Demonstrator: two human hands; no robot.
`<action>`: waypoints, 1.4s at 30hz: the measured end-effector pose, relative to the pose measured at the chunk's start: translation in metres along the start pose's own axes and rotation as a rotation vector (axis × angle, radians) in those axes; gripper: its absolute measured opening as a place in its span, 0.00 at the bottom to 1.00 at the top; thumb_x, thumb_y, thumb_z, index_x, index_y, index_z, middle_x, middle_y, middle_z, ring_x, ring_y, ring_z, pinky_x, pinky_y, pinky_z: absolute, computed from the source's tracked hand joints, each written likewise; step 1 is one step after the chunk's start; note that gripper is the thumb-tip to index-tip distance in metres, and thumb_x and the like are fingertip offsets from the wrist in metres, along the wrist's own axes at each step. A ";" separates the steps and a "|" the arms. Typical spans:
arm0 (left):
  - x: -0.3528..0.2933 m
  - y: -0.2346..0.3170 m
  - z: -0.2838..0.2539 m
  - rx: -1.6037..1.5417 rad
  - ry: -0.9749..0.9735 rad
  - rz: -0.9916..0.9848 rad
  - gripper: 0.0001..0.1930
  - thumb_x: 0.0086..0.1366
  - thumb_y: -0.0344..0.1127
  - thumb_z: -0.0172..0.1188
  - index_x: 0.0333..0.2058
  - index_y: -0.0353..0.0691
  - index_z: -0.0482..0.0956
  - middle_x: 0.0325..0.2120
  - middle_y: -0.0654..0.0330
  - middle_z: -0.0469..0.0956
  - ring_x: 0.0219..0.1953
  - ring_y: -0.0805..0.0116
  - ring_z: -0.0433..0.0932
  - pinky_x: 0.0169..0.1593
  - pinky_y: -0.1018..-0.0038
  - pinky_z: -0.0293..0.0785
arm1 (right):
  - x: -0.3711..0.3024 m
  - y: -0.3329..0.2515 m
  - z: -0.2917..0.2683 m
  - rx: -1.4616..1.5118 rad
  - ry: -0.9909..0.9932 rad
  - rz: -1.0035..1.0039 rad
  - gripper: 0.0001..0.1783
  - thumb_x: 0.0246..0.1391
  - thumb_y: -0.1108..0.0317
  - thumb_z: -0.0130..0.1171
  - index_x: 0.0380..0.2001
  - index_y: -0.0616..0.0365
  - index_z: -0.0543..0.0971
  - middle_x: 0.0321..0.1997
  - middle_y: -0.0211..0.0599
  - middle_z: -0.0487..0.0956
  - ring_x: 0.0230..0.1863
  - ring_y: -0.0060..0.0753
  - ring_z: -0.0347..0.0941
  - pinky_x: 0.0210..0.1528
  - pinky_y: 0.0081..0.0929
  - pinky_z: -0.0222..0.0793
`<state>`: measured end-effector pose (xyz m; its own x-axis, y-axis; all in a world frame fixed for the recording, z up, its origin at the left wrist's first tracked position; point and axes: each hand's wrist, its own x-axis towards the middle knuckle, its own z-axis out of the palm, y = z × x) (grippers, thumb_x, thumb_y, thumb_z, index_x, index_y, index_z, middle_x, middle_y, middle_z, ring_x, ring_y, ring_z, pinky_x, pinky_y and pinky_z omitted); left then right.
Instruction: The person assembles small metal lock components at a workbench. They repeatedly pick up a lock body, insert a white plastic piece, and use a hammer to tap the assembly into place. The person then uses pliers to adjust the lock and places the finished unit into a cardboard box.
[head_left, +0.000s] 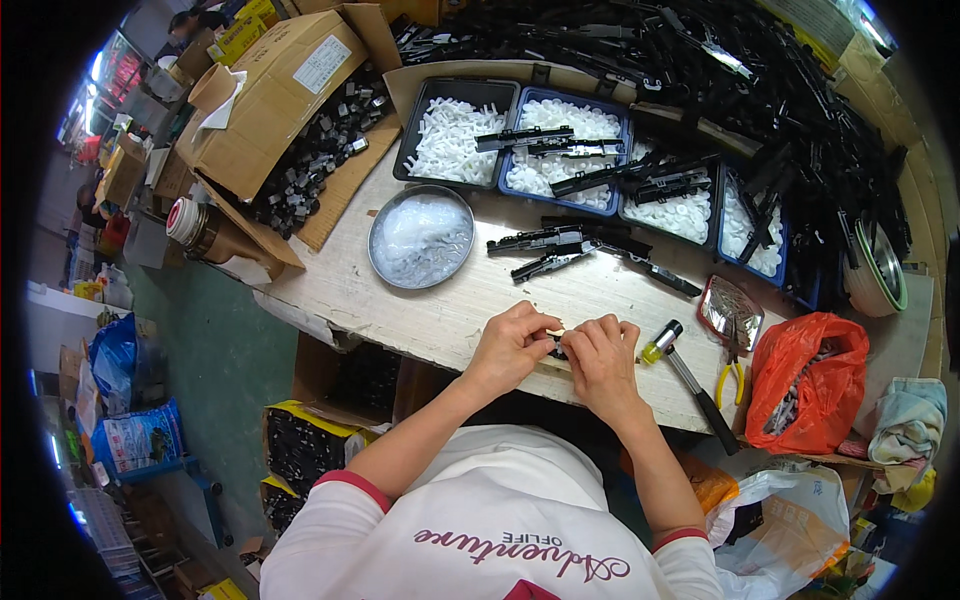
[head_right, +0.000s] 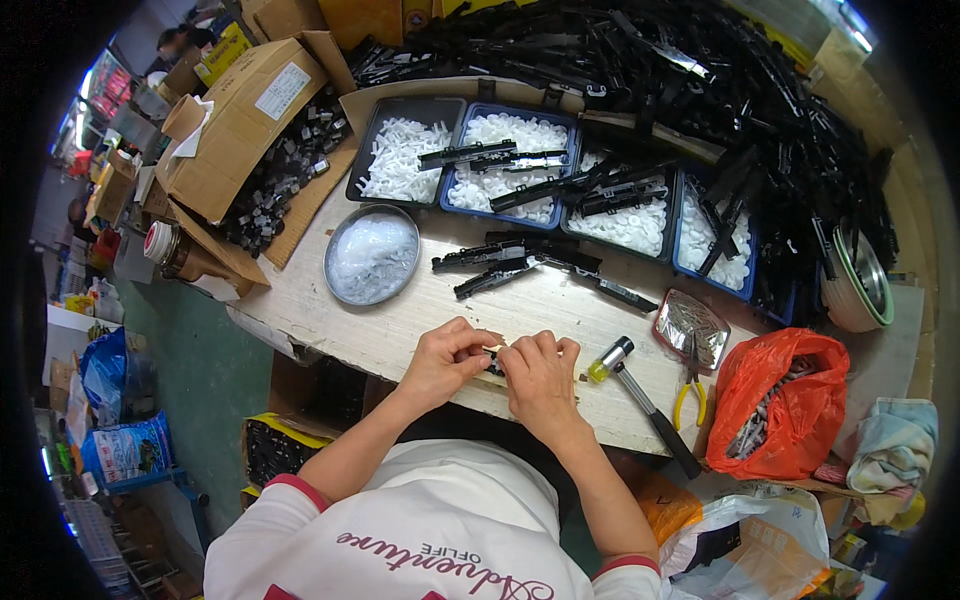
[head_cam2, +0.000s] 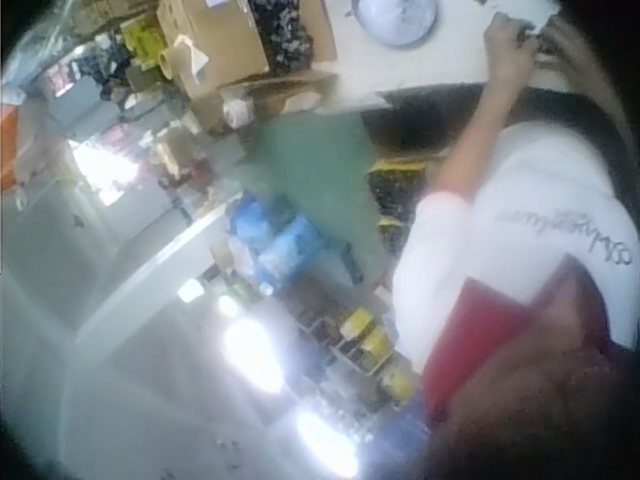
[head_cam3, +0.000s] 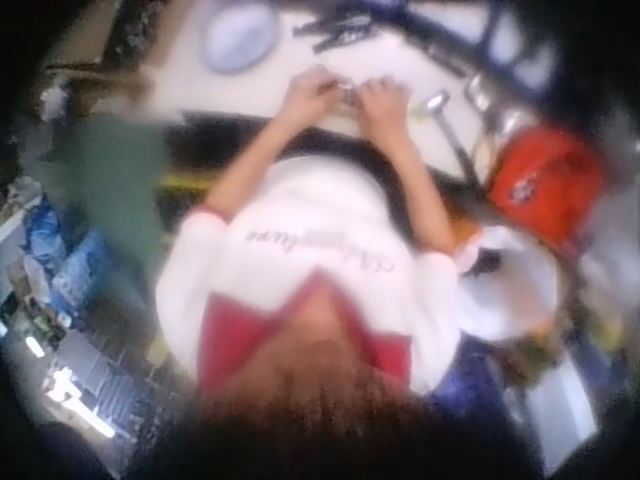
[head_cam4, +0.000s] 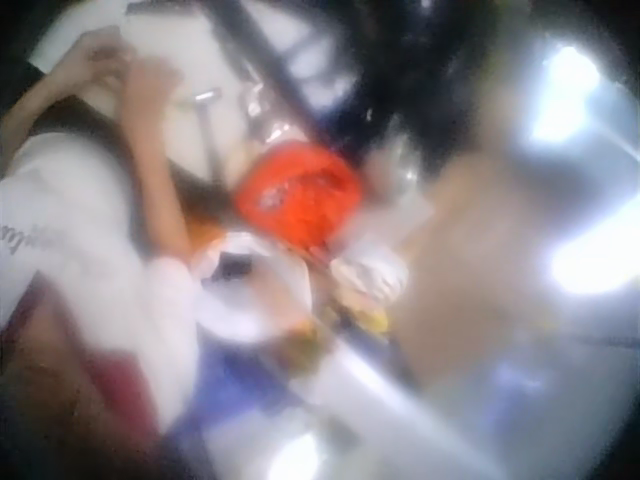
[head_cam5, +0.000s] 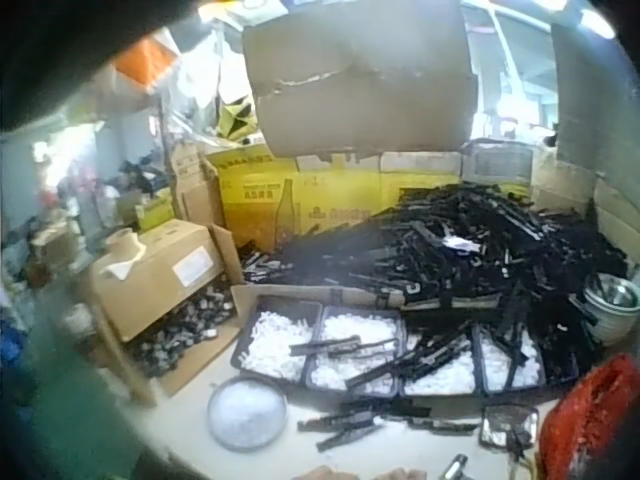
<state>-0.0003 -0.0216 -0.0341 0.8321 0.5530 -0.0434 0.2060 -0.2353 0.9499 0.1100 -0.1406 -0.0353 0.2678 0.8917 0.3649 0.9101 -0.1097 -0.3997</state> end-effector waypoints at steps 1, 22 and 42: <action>0.001 0.000 0.000 0.034 -0.016 0.012 0.13 0.48 0.21 0.60 0.34 0.38 0.79 0.21 0.65 0.66 0.22 0.78 0.66 0.27 0.82 0.65 | 0.000 0.001 -0.002 0.021 0.003 0.005 0.07 0.40 0.73 0.58 0.27 0.53 0.72 0.28 0.28 0.69 0.35 0.33 0.62 0.39 0.35 0.50; 0.079 0.043 0.011 0.572 -0.314 0.337 0.08 0.45 0.32 0.63 0.25 0.36 0.76 0.22 0.53 0.73 0.28 0.54 0.73 0.33 0.64 0.69 | -0.041 0.101 -0.082 -0.379 0.171 0.485 0.05 0.43 0.69 0.57 0.27 0.55 0.75 0.29 0.32 0.73 0.36 0.35 0.66 0.39 0.36 0.52; 0.211 0.070 0.083 0.722 -0.114 0.530 0.03 0.43 0.22 0.54 0.20 0.34 0.77 0.23 0.45 0.75 0.28 0.47 0.76 0.32 0.59 0.72 | -0.036 0.130 -0.087 -0.429 0.030 0.580 0.04 0.42 0.73 0.55 0.24 0.56 0.78 0.29 0.38 0.77 0.38 0.39 0.69 0.41 0.41 0.53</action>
<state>0.2324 0.0119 -0.0028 0.9480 0.1555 0.2777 0.0220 -0.9023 0.4305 0.2460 -0.2257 -0.0270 0.7484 0.6259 0.2194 0.6612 -0.7300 -0.1729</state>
